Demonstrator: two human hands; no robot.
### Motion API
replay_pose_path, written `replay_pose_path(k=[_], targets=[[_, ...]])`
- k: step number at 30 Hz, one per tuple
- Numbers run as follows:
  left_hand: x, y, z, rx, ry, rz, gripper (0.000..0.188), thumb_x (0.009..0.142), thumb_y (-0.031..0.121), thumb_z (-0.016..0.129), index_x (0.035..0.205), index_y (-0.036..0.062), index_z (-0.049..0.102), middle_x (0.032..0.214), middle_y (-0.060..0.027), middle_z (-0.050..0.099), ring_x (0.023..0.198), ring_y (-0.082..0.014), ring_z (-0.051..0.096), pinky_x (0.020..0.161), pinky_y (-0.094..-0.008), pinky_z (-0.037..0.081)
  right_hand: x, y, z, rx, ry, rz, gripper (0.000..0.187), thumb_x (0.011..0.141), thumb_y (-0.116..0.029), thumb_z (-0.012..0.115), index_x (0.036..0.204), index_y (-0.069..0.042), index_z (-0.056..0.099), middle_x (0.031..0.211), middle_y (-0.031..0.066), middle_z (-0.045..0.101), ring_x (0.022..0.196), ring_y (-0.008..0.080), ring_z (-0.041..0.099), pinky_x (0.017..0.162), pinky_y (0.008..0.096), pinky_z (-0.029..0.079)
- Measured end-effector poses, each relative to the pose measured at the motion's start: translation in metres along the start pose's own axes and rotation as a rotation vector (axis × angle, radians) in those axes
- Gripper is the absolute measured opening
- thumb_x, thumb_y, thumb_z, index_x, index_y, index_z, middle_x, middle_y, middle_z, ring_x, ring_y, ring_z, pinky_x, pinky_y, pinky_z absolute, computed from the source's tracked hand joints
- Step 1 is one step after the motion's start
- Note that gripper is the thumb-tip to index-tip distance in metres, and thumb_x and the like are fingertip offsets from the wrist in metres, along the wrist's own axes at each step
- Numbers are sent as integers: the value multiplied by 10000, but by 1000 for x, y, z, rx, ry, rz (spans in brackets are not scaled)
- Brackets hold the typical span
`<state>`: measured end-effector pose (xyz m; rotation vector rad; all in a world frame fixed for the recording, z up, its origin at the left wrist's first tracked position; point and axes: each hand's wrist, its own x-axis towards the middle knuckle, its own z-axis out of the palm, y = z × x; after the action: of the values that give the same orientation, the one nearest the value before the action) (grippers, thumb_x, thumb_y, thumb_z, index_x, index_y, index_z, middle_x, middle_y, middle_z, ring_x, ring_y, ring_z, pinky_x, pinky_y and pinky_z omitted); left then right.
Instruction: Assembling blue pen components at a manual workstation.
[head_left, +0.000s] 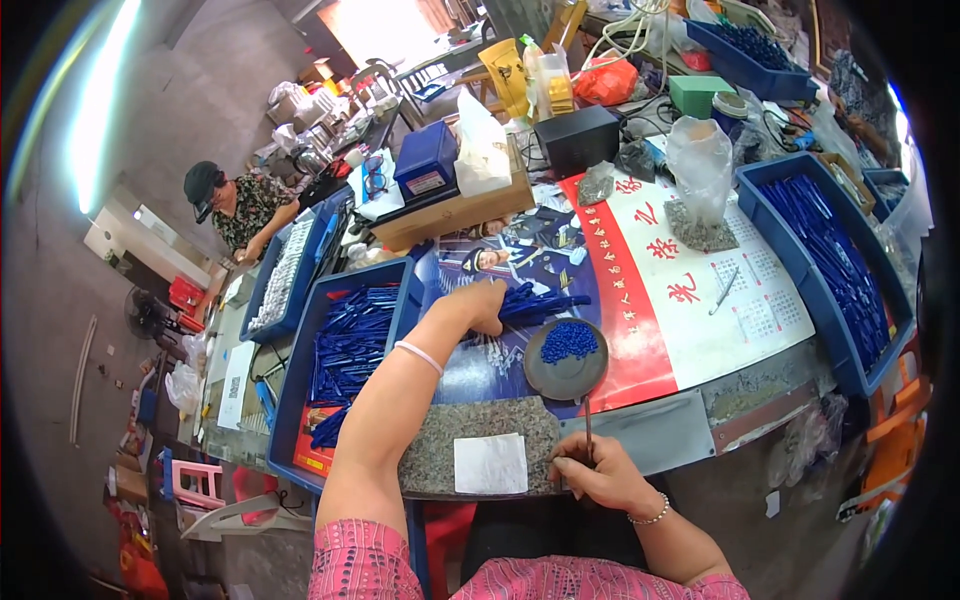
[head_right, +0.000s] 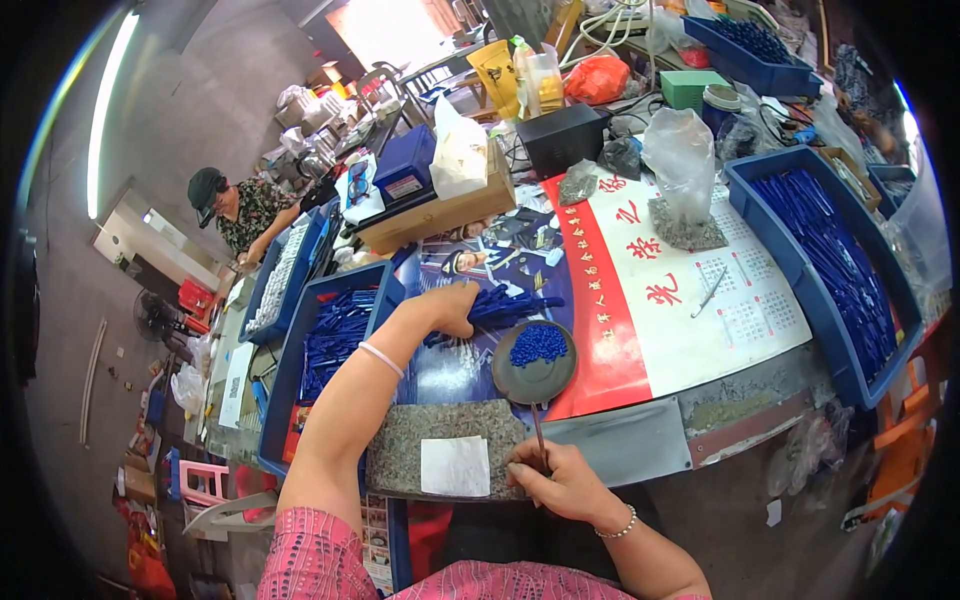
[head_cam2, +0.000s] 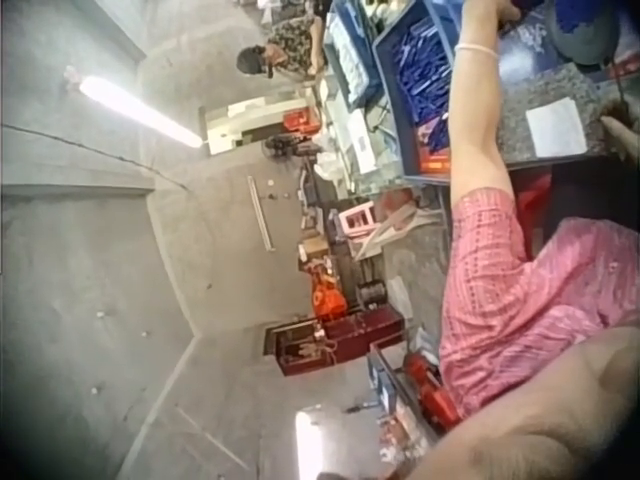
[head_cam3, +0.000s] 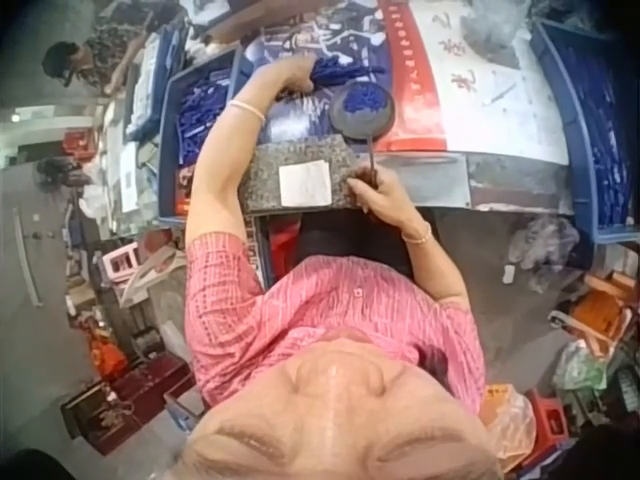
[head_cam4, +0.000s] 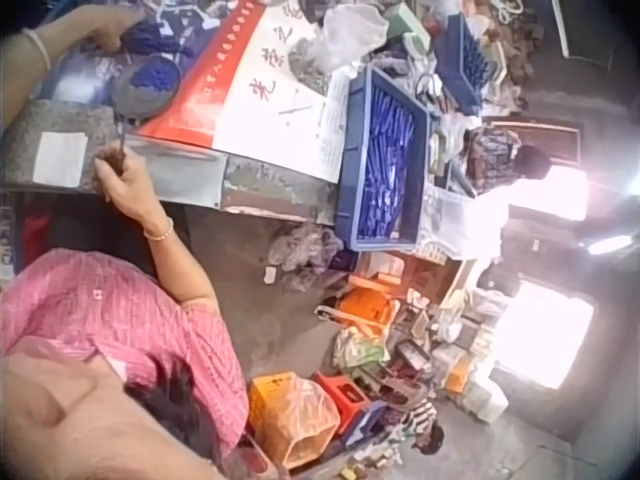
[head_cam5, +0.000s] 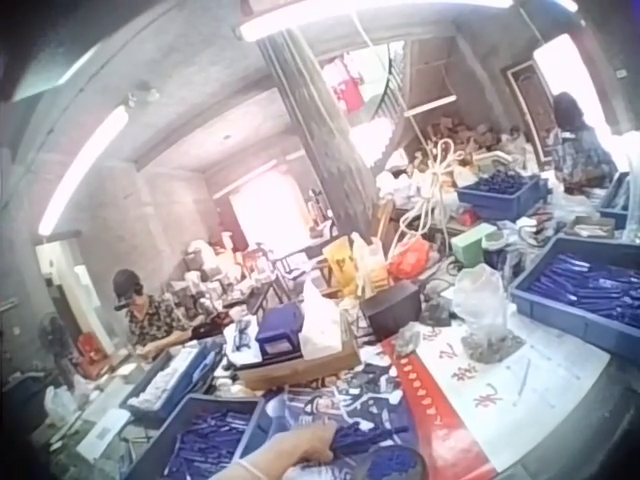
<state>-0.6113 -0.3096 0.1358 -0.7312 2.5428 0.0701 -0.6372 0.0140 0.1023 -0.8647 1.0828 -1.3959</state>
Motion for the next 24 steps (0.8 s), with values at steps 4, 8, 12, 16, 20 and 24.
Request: replay_pose_path(k=[4,8,12,16,20,24], targets=[[0,0,-5,-6,-53,14,698,618,233,731,1196,2,417,1201,-245,494,1109,-364,506,911,-405,434,-1,-1,-1,-4,-4,12,150,881,-136,548,929,6,563,735,33,623,522,56,511,464,203,410],[-1,-4,-8,-55,-78,15,730,599,251,749,1195,-1,412,1198,-252,490,1115,-369,498,912,-394,432,0,-4,-1,-8,-20,13,150,880,-128,548,936,10,563,743,36,625,544,57,520,472,202,420],[-3,-6,-11,-85,-106,32,777,575,284,774,1199,-1,408,1195,-255,488,1109,-370,498,908,-396,432,0,-4,0,-10,-13,21,147,880,-122,546,937,12,564,748,38,628,553,58,525,478,201,429],[-6,-11,-9,-100,-85,82,887,551,350,800,1237,-12,370,1164,-245,493,1098,-361,496,912,-378,418,0,-5,1,0,-17,16,105,869,-71,535,933,12,548,756,56,631,509,51,512,470,187,413],[-12,-9,-6,-100,-45,95,932,534,399,814,1245,-4,367,1186,-247,473,1105,-374,487,918,-388,414,0,-3,-1,2,-4,16,109,872,-77,533,927,16,541,767,63,629,508,53,512,469,184,412],[-18,-13,-3,-132,-37,121,991,520,433,822,1276,-1,350,1204,-248,458,1127,-382,469,940,-392,400,-1,-5,1,24,13,35,109,875,-82,530,925,15,539,779,69,627,506,54,509,468,185,414]])
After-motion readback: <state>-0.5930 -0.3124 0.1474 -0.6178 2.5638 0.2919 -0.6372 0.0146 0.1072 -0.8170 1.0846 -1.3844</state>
